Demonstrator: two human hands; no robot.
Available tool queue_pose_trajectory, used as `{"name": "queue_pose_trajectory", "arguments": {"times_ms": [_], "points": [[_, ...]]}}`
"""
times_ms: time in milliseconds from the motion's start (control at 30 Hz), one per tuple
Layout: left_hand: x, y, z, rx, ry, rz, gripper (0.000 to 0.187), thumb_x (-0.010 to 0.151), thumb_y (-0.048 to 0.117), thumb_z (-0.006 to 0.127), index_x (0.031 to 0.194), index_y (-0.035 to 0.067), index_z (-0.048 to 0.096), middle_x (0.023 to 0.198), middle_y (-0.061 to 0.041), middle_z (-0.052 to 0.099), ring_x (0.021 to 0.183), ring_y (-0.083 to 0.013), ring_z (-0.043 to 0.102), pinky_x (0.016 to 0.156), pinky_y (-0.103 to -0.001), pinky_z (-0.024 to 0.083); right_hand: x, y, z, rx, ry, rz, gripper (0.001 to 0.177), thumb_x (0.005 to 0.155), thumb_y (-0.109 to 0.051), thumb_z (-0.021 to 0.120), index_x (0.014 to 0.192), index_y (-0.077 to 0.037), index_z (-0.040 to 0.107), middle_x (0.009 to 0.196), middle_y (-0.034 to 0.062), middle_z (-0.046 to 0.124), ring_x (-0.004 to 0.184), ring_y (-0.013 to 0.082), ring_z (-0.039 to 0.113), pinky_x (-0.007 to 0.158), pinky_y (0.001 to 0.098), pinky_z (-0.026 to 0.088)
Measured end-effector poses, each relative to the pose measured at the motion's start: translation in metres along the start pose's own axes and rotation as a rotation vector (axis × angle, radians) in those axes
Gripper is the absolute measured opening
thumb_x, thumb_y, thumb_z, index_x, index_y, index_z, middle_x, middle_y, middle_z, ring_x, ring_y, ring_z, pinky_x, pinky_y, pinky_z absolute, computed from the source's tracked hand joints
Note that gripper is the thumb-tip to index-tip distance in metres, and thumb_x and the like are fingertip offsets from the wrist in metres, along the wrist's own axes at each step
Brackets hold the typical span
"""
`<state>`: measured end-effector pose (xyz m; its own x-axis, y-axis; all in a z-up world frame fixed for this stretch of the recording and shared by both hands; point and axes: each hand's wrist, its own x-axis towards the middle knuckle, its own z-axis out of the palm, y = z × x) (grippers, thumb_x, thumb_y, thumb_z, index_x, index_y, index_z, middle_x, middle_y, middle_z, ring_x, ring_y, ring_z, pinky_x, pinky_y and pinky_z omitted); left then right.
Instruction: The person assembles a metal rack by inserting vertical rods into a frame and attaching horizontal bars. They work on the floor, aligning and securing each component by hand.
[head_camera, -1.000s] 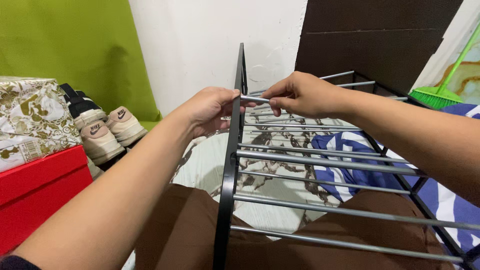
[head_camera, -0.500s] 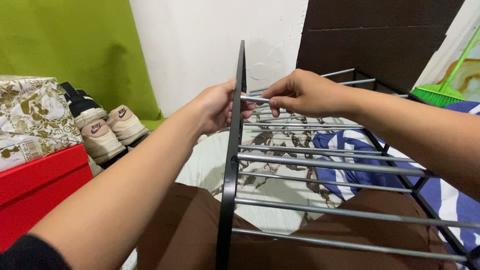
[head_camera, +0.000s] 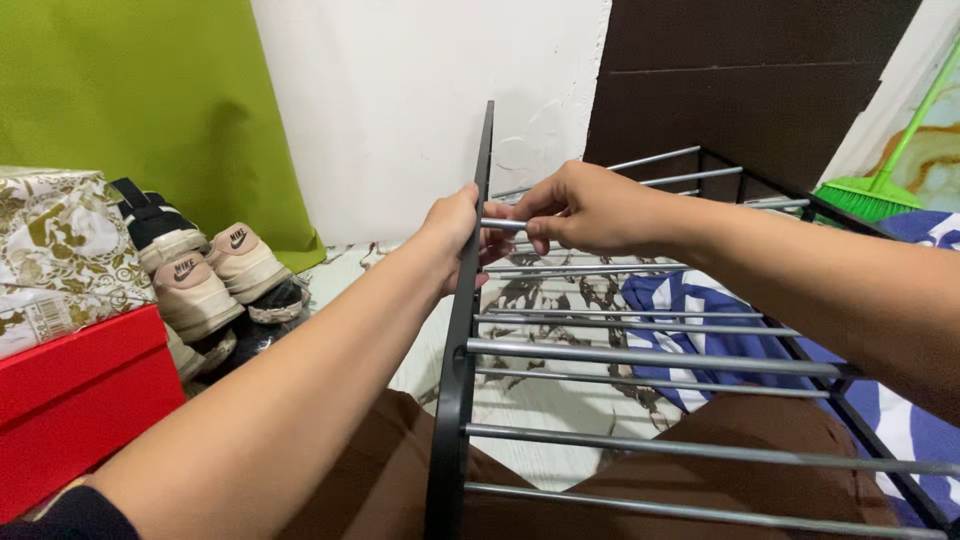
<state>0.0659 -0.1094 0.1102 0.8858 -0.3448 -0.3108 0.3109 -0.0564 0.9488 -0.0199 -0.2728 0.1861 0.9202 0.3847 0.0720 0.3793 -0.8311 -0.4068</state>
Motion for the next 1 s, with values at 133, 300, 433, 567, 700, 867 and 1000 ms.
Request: {"name": "queue_pose_trajectory", "arguments": {"times_ms": [133, 300, 433, 567, 700, 867, 1000], "points": [[0.014, -0.002, -0.001, 0.004, 0.001, 0.05, 0.06, 0.103, 0.055, 0.02, 0.099, 0.021, 0.069, 0.069, 0.005, 0.059, 0.06, -0.0099, 0.051, 0.062, -0.042, 0.042, 0.001, 0.002, 0.001, -0.015, -0.001, 0.02, 0.029, 0.095, -0.017, 0.063, 0.12, -0.012, 0.076, 0.074, 0.0029, 0.075, 0.064, 0.0092, 0.062, 0.067, 0.0308, 0.053], [0.047, -0.014, -0.008, -0.134, -0.067, 0.057, 0.054, 0.105, 0.05, 0.028, 0.095, 0.012, 0.065, 0.066, 0.002, 0.056, 0.046, -0.008, 0.039, 0.044, -0.029, 0.035, 0.005, 0.004, 0.004, -0.072, -0.029, -0.017, 0.029, 0.094, -0.016, 0.063, 0.118, -0.01, 0.078, 0.082, 0.0042, 0.079, 0.074, 0.0142, 0.068, 0.073, 0.0333, 0.054], [0.057, -0.035, -0.02, -0.317, -0.177, 0.015, 0.053, 0.106, 0.051, 0.031, 0.096, 0.012, 0.065, 0.065, 0.003, 0.051, 0.045, -0.0069, 0.038, 0.043, -0.025, 0.035, 0.01, -0.007, 0.007, -0.108, -0.148, 0.132, 0.035, 0.097, -0.022, 0.059, 0.129, -0.013, 0.07, 0.1, 0.0063, 0.081, 0.087, 0.0204, 0.075, 0.082, 0.0393, 0.062], [0.049, -0.047, -0.029, -0.3, -0.148, 0.008, 0.051, 0.105, 0.05, 0.031, 0.098, 0.014, 0.065, 0.063, 0.007, 0.045, 0.045, -0.0065, 0.039, 0.046, -0.031, 0.04, -0.012, -0.019, -0.012, -0.403, -0.033, -0.055, 0.042, 0.096, -0.032, 0.064, 0.135, -0.015, 0.065, 0.119, 0.0089, 0.071, 0.103, 0.0202, 0.068, 0.092, 0.042, 0.054], [0.044, -0.051, -0.028, -0.34, -0.163, 0.062, 0.056, 0.106, 0.055, 0.033, 0.101, 0.011, 0.066, 0.063, 0.005, 0.049, 0.047, -0.008, 0.044, 0.05, -0.031, 0.041, -0.067, -0.024, -0.036, -0.098, 0.11, -0.146, 0.038, 0.094, -0.032, 0.061, 0.126, -0.015, 0.073, 0.104, 0.0048, 0.078, 0.093, 0.0161, 0.074, 0.085, 0.0341, 0.06], [0.07, -0.08, -0.035, -0.43, -0.101, 0.074, 0.059, 0.102, 0.058, 0.03, 0.107, 0.011, 0.066, 0.069, 0.0, 0.058, 0.059, -0.0144, 0.055, 0.059, -0.036, 0.049, -0.139, -0.027, -0.016, 0.346, -0.18, -0.264, 0.03, 0.101, -0.028, 0.062, 0.122, -0.011, 0.076, 0.107, 0.0045, 0.078, 0.096, 0.0163, 0.073, 0.087, 0.0346, 0.06], [0.101, -0.141, -0.05, -0.544, -0.169, 0.146, 0.052, 0.103, 0.052, 0.042, 0.114, 0.007, 0.065, 0.084, -0.007, 0.067, 0.069, -0.0184, 0.061, 0.065, -0.035, 0.051, -0.158, -0.013, 0.024, 0.428, -0.279, -0.074, 0.03, 0.101, -0.026, 0.062, 0.12, -0.01, 0.079, 0.111, 0.0049, 0.078, 0.102, 0.0179, 0.071, 0.089, 0.0352, 0.058]]}}
